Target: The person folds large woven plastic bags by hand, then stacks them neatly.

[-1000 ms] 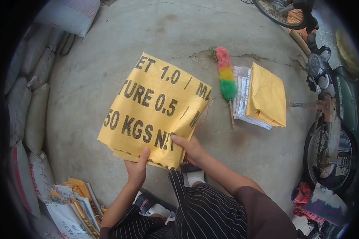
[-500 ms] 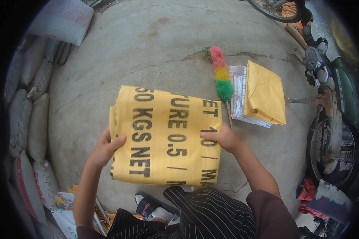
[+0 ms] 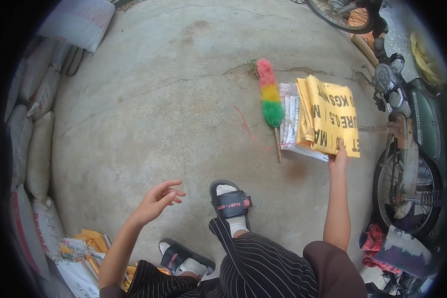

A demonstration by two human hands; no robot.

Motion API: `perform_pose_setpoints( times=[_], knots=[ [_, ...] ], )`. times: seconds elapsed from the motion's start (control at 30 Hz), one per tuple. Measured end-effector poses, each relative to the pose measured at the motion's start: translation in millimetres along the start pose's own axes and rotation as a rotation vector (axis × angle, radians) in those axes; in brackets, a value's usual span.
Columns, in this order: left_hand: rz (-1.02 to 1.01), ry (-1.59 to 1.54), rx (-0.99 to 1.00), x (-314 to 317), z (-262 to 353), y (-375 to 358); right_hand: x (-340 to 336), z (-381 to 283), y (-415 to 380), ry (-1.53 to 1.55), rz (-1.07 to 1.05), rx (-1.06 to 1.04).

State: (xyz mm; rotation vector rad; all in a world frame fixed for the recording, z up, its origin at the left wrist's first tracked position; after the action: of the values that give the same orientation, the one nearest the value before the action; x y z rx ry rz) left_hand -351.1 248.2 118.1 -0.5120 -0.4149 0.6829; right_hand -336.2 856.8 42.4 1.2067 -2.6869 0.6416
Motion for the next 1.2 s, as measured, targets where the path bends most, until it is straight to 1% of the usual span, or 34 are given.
perform_pose_setpoints(
  times=[0.07,0.13,0.17,0.2,0.27,0.3,0.47,0.53,0.6,0.67,0.7,0.73,0.8,0.93,1.0,1.07,1.13,1.17,1.2],
  knots=[
    [0.013,0.017,-0.017,-0.5,-11.1,-6.2,-9.2,30.6,1.4,0.054,0.033,0.025],
    [0.033,-0.022,-0.053,-1.2,-20.5,-11.9,-8.3,41.3,-3.8,0.181,0.063,-0.034],
    [0.032,-0.021,-0.061,-0.2,-24.7,-14.2,-6.8,40.8,-4.3,0.205,0.043,-0.037],
    [0.044,0.014,-0.050,-1.6,-26.7,-16.4,-6.1,35.6,-7.9,0.208,0.047,-0.032],
    [0.061,0.053,-0.040,-4.7,-25.7,-19.6,2.6,17.3,-6.2,0.253,-0.056,-0.044],
    [0.055,0.050,-0.039,-3.6,-25.2,-20.3,-7.9,11.7,4.5,0.237,-0.142,-0.052],
    [0.065,0.080,-0.019,-4.9,-28.6,-18.9,9.9,-29.6,-12.3,0.232,-0.089,-0.098],
    [0.060,0.128,-0.005,-3.6,-27.8,-17.7,10.5,-36.1,-8.2,0.312,-0.073,-0.124],
    [0.064,0.147,-0.006,-2.1,-28.5,-17.9,10.7,-33.9,0.0,0.295,-0.051,-0.135],
    [0.069,0.169,-0.009,-3.5,-29.3,-19.0,4.0,-8.9,11.0,0.118,-0.010,0.009],
    [0.075,0.191,-0.013,-4.2,-30.7,-19.9,-2.1,4.1,14.2,0.058,0.059,0.046],
    [0.082,0.211,-0.017,-4.6,-31.9,-20.7,-4.9,17.9,13.0,-0.045,0.051,0.151],
    [0.104,0.207,-0.019,-4.8,-32.8,-23.9,-7.9,35.6,10.4,-0.071,0.054,0.222],
    [0.114,0.208,-0.043,-4.9,-45.1,-28.7,-15.7,35.0,1.9,-0.068,0.030,0.214],
    [0.118,0.204,-0.053,-5.4,-50.3,-30.1,-8.1,31.0,-1.4,-0.010,-0.037,0.151],
    [0.125,0.194,-0.061,-5.0,-55.6,-30.7,-2.6,27.5,-6.2,-0.016,-0.026,0.128],
    [0.131,0.217,-0.057,-5.0,-57.2,-31.3,-8.4,32.1,-10.0,-0.034,0.054,0.206],
    [0.131,0.217,-0.057,-5.0,-57.0,-31.5,-5.5,34.0,-9.4,-0.033,0.054,0.206],
    [0.134,0.228,-0.056,-5.1,-56.0,-31.5,-2.2,31.1,-8.7,0.009,0.085,0.125]
  ],
)
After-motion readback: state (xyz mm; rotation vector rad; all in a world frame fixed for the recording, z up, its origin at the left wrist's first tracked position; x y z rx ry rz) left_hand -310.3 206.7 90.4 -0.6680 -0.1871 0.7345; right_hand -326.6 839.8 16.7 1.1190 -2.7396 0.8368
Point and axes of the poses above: each hand's wrist, its own y-axis towards the middle knuckle, its own x-axis out of the palm, z = x × y, the point moved 10 cm from there along y, towards the middle knuckle, and after that the axes turned 15 degrees about -z, right-handed, at the moved point
